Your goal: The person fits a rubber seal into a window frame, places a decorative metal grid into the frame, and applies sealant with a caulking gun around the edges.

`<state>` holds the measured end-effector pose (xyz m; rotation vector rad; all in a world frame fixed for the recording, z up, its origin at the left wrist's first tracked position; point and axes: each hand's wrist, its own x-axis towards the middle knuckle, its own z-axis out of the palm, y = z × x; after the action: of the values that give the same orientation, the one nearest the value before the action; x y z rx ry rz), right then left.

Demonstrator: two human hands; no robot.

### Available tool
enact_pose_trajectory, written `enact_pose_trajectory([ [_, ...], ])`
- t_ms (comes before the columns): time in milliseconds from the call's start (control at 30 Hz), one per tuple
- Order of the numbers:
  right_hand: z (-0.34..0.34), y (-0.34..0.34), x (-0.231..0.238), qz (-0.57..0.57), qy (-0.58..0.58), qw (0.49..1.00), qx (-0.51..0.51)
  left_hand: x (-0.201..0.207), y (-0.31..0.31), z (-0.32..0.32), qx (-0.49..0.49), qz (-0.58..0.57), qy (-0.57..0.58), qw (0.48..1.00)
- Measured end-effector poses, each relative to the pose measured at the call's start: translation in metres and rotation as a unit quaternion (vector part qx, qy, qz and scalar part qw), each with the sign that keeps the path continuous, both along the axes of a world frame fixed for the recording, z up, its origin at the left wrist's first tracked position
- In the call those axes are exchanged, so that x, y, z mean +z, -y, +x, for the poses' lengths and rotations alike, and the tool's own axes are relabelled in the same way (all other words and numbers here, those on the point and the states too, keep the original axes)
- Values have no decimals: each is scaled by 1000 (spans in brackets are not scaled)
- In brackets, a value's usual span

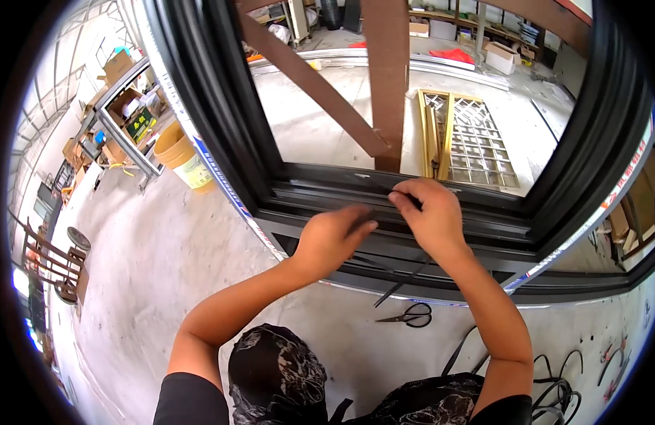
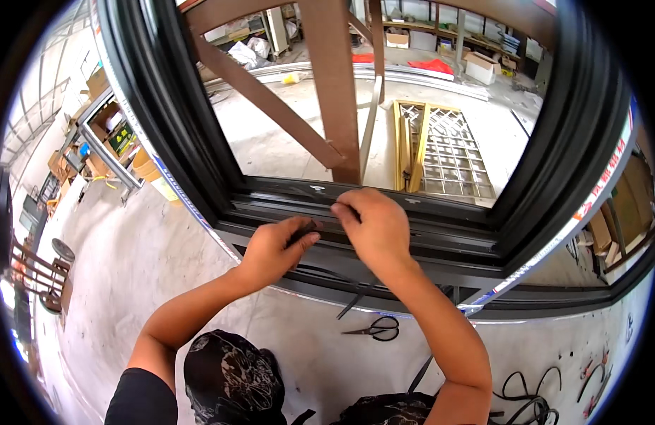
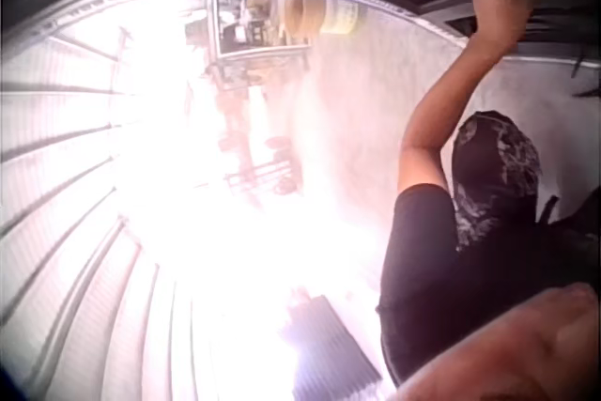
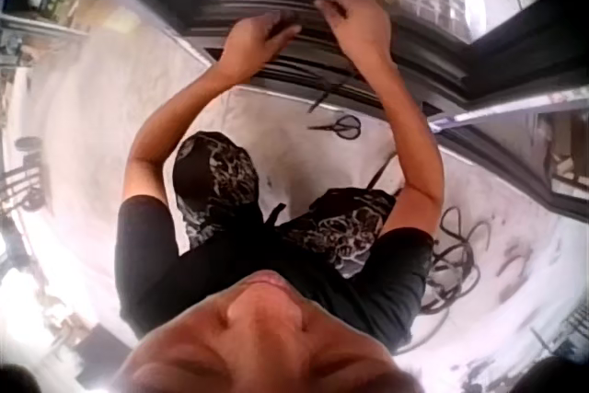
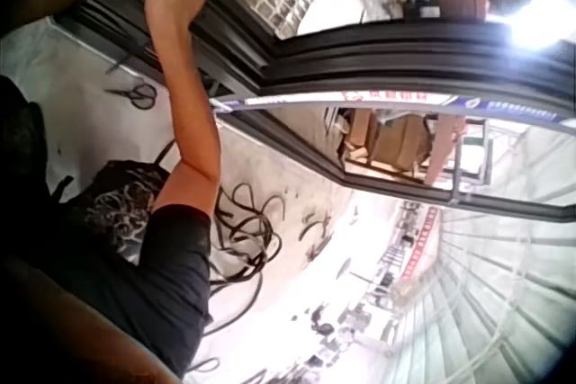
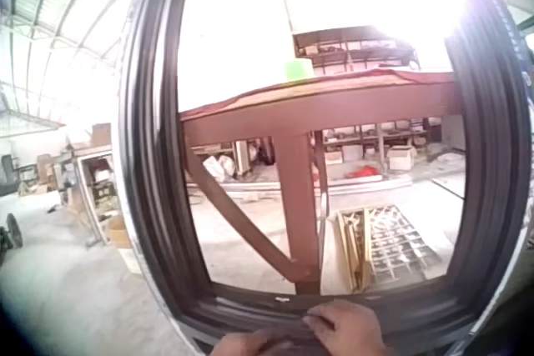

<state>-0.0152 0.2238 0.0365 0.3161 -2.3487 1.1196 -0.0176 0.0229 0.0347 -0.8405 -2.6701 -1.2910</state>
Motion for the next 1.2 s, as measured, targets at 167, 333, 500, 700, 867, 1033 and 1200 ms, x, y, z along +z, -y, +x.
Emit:
enact_pose_trajectory([
  [167,-38,25,-3,93,-32,995,-27,-1,42,-15,75,-265,-219,936],
  [333,-82,60,-18,185,-61,981,0,2,81,-44,91,-224,-227,943],
  [500,-92,73,-23,31,83,996,13,15,87,-89,115,-84,-272,952],
  [700,-72,77,-2,-189,-36,980,50,7,59,-82,40,179,169,968],
  [867,-47,60,20,-467,38,881,72,23,-7,-60,-92,305,244,916],
  [1033,-16,-7,9,-436,129,891,8,18,-60,-85,-107,67,73,989],
  [1200,22,-95,-2,207,-100,940,-251,21,-112,-98,-121,-194,-282,932],
])
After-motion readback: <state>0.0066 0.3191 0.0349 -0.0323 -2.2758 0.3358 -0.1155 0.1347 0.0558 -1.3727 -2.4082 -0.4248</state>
